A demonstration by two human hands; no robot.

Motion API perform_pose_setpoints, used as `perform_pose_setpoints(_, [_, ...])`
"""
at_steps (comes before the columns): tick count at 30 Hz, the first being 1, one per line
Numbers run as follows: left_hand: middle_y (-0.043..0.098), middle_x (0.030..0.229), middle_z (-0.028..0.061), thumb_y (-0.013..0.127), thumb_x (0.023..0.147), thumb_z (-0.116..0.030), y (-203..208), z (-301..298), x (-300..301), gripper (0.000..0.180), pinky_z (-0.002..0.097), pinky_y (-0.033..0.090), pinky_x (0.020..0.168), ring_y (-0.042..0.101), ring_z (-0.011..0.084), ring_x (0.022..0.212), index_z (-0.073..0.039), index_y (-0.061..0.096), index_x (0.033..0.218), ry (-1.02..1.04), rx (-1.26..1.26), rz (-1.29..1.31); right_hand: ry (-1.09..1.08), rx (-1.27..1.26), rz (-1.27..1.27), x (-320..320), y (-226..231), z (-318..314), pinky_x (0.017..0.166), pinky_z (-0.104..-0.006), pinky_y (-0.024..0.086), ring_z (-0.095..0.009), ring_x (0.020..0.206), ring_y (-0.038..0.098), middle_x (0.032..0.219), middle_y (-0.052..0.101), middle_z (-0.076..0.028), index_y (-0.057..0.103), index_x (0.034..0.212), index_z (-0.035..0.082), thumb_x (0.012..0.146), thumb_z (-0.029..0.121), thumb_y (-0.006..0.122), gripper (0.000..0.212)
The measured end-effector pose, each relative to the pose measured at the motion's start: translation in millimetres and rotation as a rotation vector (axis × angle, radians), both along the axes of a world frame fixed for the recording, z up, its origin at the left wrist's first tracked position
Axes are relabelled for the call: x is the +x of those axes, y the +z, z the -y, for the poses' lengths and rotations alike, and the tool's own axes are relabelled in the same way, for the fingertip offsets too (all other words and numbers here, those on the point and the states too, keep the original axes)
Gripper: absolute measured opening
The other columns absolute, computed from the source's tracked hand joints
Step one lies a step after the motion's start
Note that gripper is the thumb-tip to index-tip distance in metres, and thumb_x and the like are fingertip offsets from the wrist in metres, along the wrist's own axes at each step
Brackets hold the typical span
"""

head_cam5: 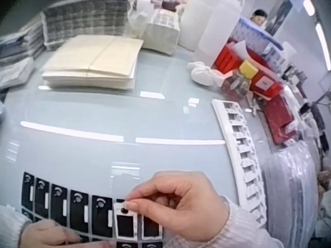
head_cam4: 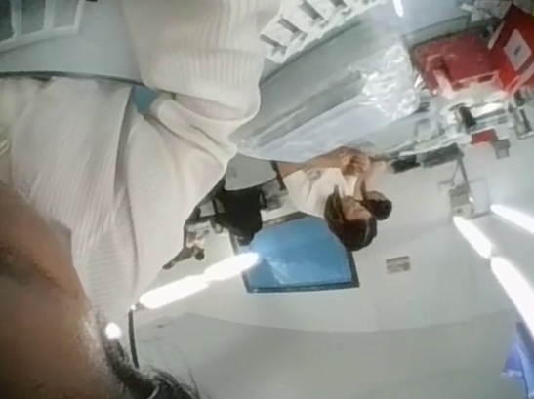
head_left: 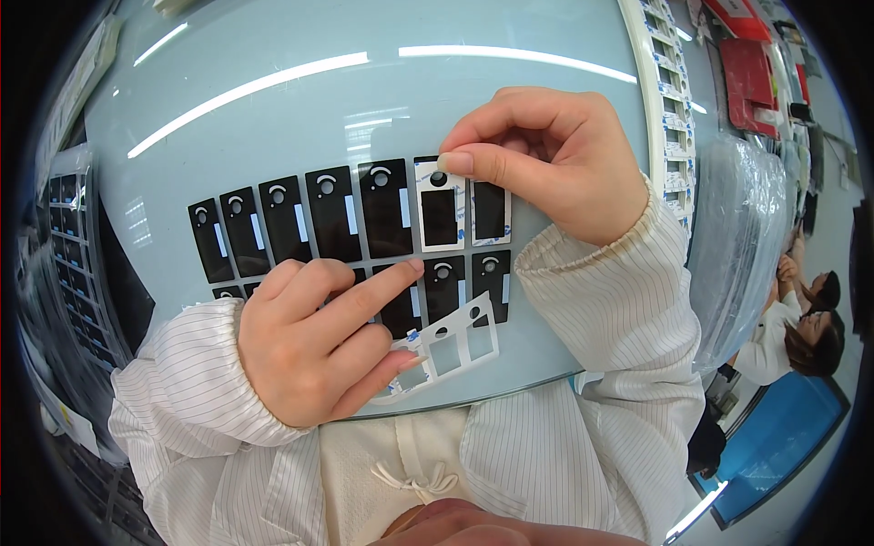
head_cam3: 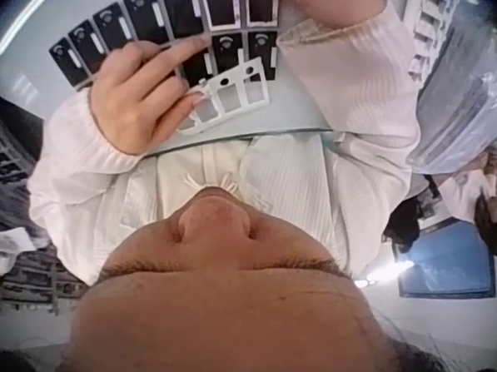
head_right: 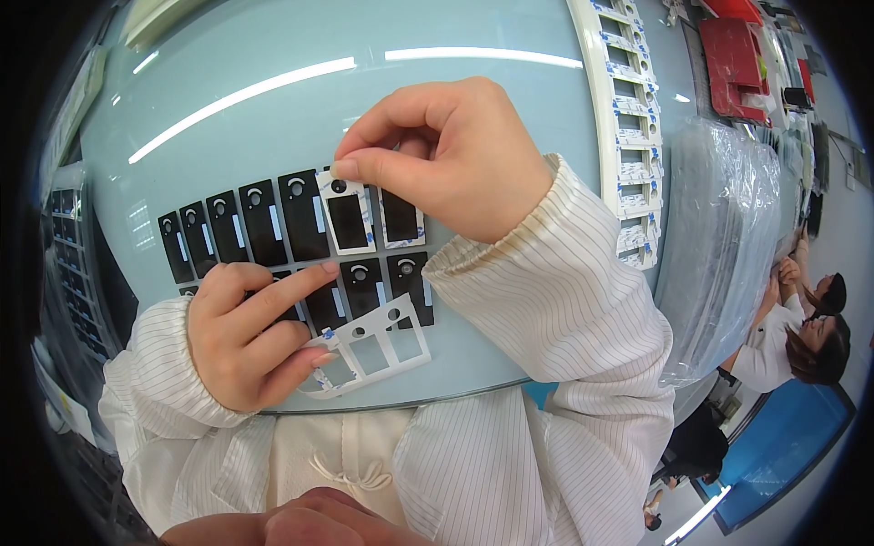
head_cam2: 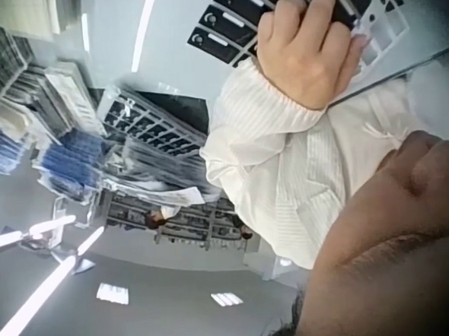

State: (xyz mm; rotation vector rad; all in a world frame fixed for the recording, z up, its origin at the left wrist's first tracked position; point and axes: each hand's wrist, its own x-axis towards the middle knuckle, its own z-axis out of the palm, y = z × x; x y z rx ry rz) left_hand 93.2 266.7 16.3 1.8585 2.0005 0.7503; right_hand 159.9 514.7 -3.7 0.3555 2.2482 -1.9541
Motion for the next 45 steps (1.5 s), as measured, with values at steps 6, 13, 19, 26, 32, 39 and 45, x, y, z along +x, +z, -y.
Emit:
perform_pose_setpoints(6, [0.066, 0.118, 0.0152, 0.076, 0.068, -0.021, -0.6, -0.3, 0.1, 0.027, 0.0322, 0.040, 0.061, 0.053, 0.0237, 0.078, -0.005, 0.055, 0.065, 0.001, 0.003, -0.001, 0.007, 0.037, 0.000, 0.1, 0.1, -0.4, 0.058, -0.0171, 0.038, -0.002, 0.065, 0.051, 0.079, 0.064, 0.002, 0.072, 0.092, -0.001, 0.086, 0.006, 0.073, 0.009])
perform_pose_setpoints(13, [0.066, 0.118, 0.0150, 0.076, 0.067, -0.022, 1.4, -0.9, -0.2, 0.027, 0.0321, 0.040, 0.061, 0.054, 0.0240, 0.078, -0.005, 0.055, 0.066, -0.002, -0.010, -0.006, 0.019, 0.084, -0.027, 0.3, -0.5, -0.7, 0.057, -0.0170, 0.038, -0.001, 0.064, 0.049, 0.078, 0.064, 0.002, 0.073, 0.092, 0.000, 0.086, 0.006, 0.073, 0.009])
perform_pose_setpoints(19, [0.066, 0.120, 0.0149, 0.076, 0.067, -0.021, 0.7, -1.0, -0.4, 0.027, 0.0327, 0.042, 0.062, 0.054, 0.0248, 0.080, -0.005, 0.055, 0.065, -0.005, -0.006, -0.008, 0.018, 0.102, -0.029, 0.2, 0.2, 0.3, 0.057, -0.0171, 0.037, -0.001, 0.064, 0.049, 0.078, 0.064, 0.002, 0.073, 0.091, 0.000, 0.086, 0.005, 0.073, 0.008])
perform_pose_setpoints(26, [0.061, 0.129, 0.0166, 0.071, 0.068, -0.020, -1.2, -2.3, -0.2, 0.024, 0.0371, 0.043, 0.075, 0.053, 0.0304, 0.089, -0.005, 0.053, 0.067, -0.030, -0.038, -0.027, 0.017, 0.111, -0.028, 0.9, 0.9, 0.2, 0.058, -0.0176, 0.038, -0.002, 0.064, 0.050, 0.078, 0.064, 0.002, 0.072, 0.091, 0.000, 0.085, 0.004, 0.073, 0.007])
perform_pose_setpoints(32, [0.061, 0.131, 0.0151, 0.069, 0.069, -0.020, -4.2, -2.9, 1.9, 0.023, 0.0369, 0.041, 0.073, 0.054, 0.0293, 0.091, -0.005, 0.051, 0.066, -0.030, -0.044, -0.079, 0.006, 0.169, -0.067, 3.1, -0.5, 2.9, 0.058, -0.0181, 0.038, -0.002, 0.064, 0.050, 0.079, 0.064, 0.001, 0.073, 0.090, 0.000, 0.084, 0.004, 0.074, 0.007])
perform_pose_setpoints(39, [0.061, 0.131, 0.0150, 0.069, 0.069, -0.020, -2.9, -1.4, 3.3, 0.024, 0.0370, 0.041, 0.072, 0.054, 0.0290, 0.091, -0.005, 0.051, 0.066, -0.019, -0.045, -0.076, 0.026, 0.295, -0.193, 4.1, -1.9, 2.9, 0.053, -0.0183, 0.035, -0.003, 0.060, 0.047, 0.082, 0.064, -0.001, 0.073, 0.088, 0.002, 0.081, 0.002, 0.075, 0.007])
perform_pose_setpoints(45, [0.061, 0.131, 0.0148, 0.070, 0.068, -0.020, -2.7, -0.4, 4.1, 0.025, 0.0370, 0.042, 0.073, 0.054, 0.0293, 0.091, -0.005, 0.050, 0.066, -0.013, -0.045, -0.057, 0.007, 0.332, -0.210, 3.2, -3.2, 5.0, 0.052, -0.0184, 0.033, -0.002, 0.057, 0.044, 0.081, 0.061, 0.000, 0.073, 0.087, 0.002, 0.081, 0.002, 0.075, 0.007])
